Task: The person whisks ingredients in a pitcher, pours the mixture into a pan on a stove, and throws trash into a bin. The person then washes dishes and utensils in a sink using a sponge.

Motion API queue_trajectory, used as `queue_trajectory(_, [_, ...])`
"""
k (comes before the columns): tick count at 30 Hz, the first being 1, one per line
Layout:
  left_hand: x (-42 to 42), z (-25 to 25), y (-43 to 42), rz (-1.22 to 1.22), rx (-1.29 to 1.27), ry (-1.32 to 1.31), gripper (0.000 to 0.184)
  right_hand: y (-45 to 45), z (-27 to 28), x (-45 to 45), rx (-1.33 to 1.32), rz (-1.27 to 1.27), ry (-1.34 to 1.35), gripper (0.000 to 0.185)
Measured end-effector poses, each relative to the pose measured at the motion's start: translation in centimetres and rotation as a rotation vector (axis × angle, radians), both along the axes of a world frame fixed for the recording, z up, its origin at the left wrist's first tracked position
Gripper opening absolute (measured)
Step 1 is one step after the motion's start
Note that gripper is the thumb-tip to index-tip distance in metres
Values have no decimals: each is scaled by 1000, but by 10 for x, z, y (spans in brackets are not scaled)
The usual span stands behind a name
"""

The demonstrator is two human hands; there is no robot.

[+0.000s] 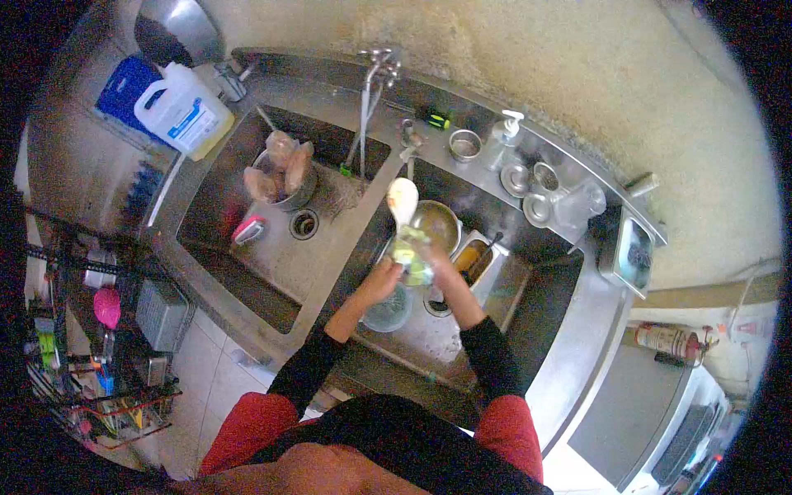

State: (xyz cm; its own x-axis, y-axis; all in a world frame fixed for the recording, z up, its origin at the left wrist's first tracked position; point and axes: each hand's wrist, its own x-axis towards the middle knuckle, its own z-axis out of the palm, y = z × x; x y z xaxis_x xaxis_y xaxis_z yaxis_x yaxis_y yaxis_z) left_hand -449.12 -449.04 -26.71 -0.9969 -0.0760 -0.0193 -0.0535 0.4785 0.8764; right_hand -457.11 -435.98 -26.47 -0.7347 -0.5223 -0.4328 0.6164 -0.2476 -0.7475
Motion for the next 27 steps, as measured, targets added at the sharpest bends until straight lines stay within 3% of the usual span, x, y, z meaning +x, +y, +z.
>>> queue_trajectory(1, [-6, 0, -5, 40, 317, -114, 28, -21, 23, 3, 0, -26, -50, 28])
queue_trajectory(3, [-8, 9, -33, 57, 164, -95, 25, -50, 43, 0, -109, 6, -6, 28])
queue_trajectory(5, [-6, 53, -65, 181, 557, -277, 21, -63, 73, 0, 91, 102, 135, 26])
queue_trajectory(6, [-6, 74, -77, 319, 563, -290, 20, -69, 74, -6, 313, 230, 94, 25])
queue_trajectory(7, [-7, 88, -91, 458, 570, -300, 20, -71, 70, -7, 308, 232, 96, 25])
queue_trajectory(8, [-8, 84, -119, 424, 475, -347, 18, -69, 61, -8, 176, 242, 182, 26])
queue_trajectory(9, [-11, 74, -146, 390, 381, -396, 17, -66, 55, -6, 46, 251, 264, 28])
queue_trajectory(12, [-43, 30, -197, 265, 192, -504, 17, -41, 65, 8, 21, 117, 91, 28])
queue_trajectory(14, [-81, -21, -197, 341, 673, -615, 19, -21, 51, 12, -28, -31, -6, 30])
queue_trajectory(16, [-113, -57, -192, 114, 1007, -661, 21, 1, 32, 19, -29, -129, -45, 32])
queue_trajectory(19, [-144, -107, -191, 63, 1049, -783, 14, 35, 16, 28, 58, -147, -70, 34])
queue_trajectory(20, [-144, -103, -187, 70, 1069, -784, 14, 41, 13, 34, 46, -249, -98, 33])
queue_trajectory(22, [-138, -92, -182, 375, 1061, -817, 7, 54, 18, 44, 56, -282, -172, 32])
queue_trajectory(24, [-130, -81, -187, 358, 1061, -774, 8, 60, 4, 46, 94, -423, -284, 31])
queue_trajectory(27, [-130, -102, -210, 248, 981, -729, 12, 77, -10, 50, -42, -305, -268, 31])
